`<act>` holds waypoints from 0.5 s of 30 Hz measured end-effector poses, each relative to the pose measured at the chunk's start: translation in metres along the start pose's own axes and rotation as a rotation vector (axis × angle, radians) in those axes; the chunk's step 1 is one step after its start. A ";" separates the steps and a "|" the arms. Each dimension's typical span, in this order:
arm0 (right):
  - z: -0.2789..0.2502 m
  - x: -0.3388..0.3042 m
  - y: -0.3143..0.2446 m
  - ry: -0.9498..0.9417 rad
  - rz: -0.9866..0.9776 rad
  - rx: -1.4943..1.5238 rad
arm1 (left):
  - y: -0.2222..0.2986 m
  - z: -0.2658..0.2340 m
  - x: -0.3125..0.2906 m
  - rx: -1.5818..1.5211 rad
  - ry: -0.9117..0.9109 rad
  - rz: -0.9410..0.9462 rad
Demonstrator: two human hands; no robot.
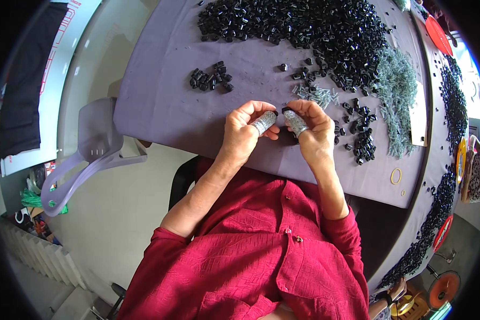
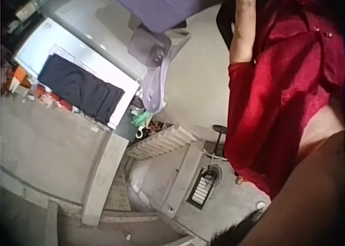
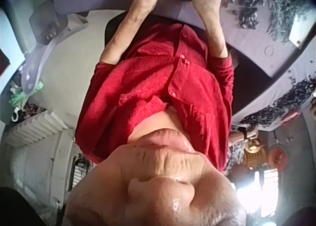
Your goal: Manually assembling small black plastic components by inserting metal pins into them at a workbench.
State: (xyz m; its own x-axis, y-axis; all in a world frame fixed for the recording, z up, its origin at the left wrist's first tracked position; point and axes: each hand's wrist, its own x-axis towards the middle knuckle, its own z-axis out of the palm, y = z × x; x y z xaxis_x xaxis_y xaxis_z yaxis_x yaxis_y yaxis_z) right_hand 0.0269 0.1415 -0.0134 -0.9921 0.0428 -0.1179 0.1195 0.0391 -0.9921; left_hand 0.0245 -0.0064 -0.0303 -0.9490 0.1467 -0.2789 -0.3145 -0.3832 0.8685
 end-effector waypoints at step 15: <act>0.005 -0.002 -0.003 -0.085 -0.054 -0.024 | 0.004 0.001 -0.005 0.166 0.015 0.155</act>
State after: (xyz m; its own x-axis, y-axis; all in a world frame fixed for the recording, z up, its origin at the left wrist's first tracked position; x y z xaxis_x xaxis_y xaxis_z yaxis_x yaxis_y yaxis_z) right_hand 0.0289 0.1367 -0.0108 -0.9967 -0.0445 -0.0686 0.0657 0.0634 -0.9958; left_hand 0.0276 -0.0081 -0.0253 -0.9863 0.0837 -0.1419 -0.1584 -0.2445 0.9566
